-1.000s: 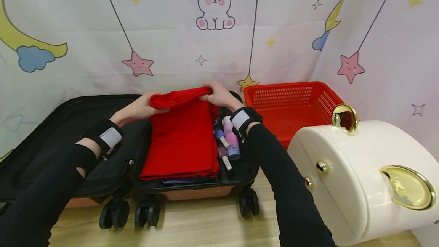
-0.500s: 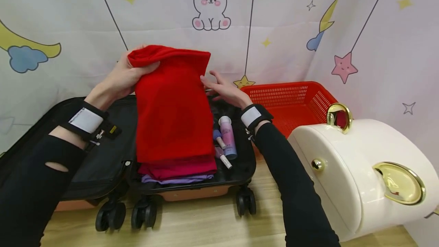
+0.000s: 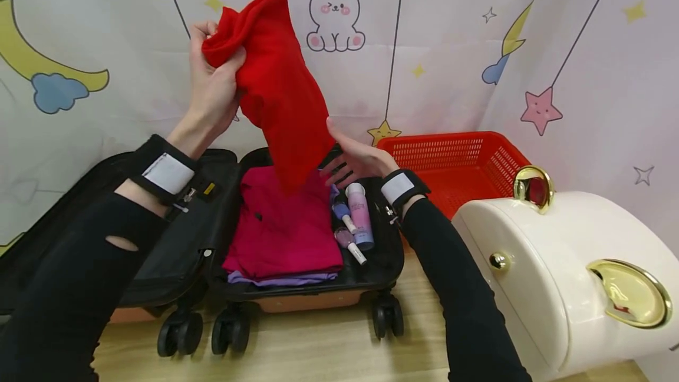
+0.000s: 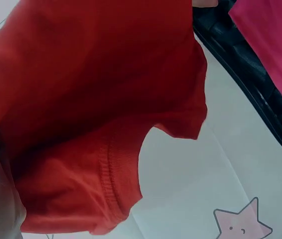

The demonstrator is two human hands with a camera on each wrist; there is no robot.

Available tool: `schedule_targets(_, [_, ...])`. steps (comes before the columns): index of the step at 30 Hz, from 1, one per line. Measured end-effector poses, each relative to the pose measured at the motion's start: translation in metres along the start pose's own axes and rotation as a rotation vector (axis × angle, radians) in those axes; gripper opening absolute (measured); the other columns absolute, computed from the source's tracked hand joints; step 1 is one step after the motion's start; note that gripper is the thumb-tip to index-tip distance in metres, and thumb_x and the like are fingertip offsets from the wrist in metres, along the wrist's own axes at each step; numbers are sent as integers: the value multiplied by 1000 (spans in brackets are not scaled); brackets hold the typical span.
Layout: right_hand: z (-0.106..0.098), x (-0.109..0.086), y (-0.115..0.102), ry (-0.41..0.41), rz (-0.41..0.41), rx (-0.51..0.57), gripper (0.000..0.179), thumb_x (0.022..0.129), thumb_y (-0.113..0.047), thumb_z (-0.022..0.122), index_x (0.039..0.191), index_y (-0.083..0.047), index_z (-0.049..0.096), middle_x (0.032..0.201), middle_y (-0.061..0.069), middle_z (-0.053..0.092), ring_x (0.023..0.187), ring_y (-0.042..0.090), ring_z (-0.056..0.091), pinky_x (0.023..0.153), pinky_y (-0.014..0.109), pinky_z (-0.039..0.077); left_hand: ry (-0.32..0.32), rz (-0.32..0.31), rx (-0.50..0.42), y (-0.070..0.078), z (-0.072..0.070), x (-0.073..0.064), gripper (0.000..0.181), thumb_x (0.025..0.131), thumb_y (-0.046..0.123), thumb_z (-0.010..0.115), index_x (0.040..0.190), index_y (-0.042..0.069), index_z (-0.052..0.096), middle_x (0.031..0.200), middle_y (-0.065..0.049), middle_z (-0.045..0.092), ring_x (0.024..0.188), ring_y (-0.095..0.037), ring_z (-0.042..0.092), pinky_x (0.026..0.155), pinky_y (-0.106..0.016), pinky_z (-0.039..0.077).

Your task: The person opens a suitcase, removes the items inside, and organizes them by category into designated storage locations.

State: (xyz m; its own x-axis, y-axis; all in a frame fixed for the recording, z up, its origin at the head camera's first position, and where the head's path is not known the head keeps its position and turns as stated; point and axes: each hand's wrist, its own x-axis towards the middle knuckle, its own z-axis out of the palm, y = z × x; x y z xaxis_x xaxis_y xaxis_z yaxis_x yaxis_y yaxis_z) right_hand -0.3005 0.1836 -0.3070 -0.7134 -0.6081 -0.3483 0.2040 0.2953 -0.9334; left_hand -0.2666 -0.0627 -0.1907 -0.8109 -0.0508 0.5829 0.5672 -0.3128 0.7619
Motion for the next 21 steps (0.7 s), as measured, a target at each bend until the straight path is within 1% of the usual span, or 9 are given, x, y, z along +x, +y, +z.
schedule_targets(3, [8, 5, -4, -29, -31, 99, 83, 94, -78, 12, 160, -27, 9, 151, 34, 41, 131, 56, 50, 111, 67, 36, -13, 5, -18, 1, 3, -2, 30, 98, -8, 44, 107, 18, 33, 111, -6, 51, 106, -23, 56, 83, -29, 48])
schedule_targets(7, [21, 14, -12, -36, -105, 324, 85, 93, -79, 20, 160, -32, -3, 160, 28, 28, 139, 60, 36, 113, 73, 27, -18, 25, -46, 3, 7, -4, 40, 97, -12, 42, 121, 19, 32, 120, -9, 52, 111, -25, 58, 90, -33, 52])
schedule_targets(8, [24, 16, -14, -32, -134, 380, 84, 93, -78, 22, 159, -33, -3, 160, 27, 27, 141, 60, 35, 114, 73, 27, -17, 33, -49, 4, 8, -5, 43, 96, -12, 42, 124, 19, 32, 122, -9, 51, 113, -25, 57, 93, -34, 53])
schedule_targets(10, [30, 23, -18, -6, -193, 486, 78, 96, -74, 27, 159, -33, 6, 155, 20, 35, 138, 56, 41, 112, 69, 34, -10, 39, -62, 4, 11, -5, 49, 95, -14, 42, 130, 19, 31, 127, -9, 50, 117, -25, 56, 98, -38, 52])
schedule_targets(11, [33, 26, -20, 6, -221, 543, 74, 98, -71, 28, 158, -31, 15, 149, 17, 41, 133, 54, 46, 110, 66, 38, -12, 41, -65, 4, 12, -5, 52, 95, -15, 42, 133, 18, 30, 129, -9, 49, 119, -25, 56, 101, -40, 52])
schedule_targets(14, [40, 34, -24, 66, -295, 725, 55, 102, -61, 34, 142, -24, 43, 124, 6, 56, 111, 39, 62, 95, 49, 53, -41, 42, -60, 3, 15, -6, 56, 94, -16, 42, 135, 18, 28, 132, -10, 48, 122, -26, 55, 103, -43, 52])
schedule_targets(16, [42, 36, -27, 126, -322, 868, 45, 102, -56, 42, 127, -20, 53, 108, 2, 63, 95, 26, 65, 83, 37, 55, -72, 51, -44, 3, 15, -8, 56, 92, -17, 42, 135, 17, 29, 132, -9, 49, 122, -27, 56, 102, -44, 53])
schedule_targets(18, [39, 37, -32, 192, -348, 966, 39, 101, -52, 49, 116, -18, 56, 98, 0, 67, 86, 18, 64, 76, 29, 54, -108, 76, -2, 4, 15, -9, 56, 89, -18, 43, 134, 15, 32, 132, -6, 47, 121, -27, 55, 100, -42, 53])
schedule_targets(21, [27, 33, -40, 271, -363, 1020, 34, 99, -48, 57, 108, -16, 60, 93, -2, 70, 84, 13, 63, 74, 25, 52, -176, 89, 84, 8, 12, -9, 54, 85, -17, 46, 130, 12, 40, 127, -5, 49, 116, -26, 55, 92, -38, 54])
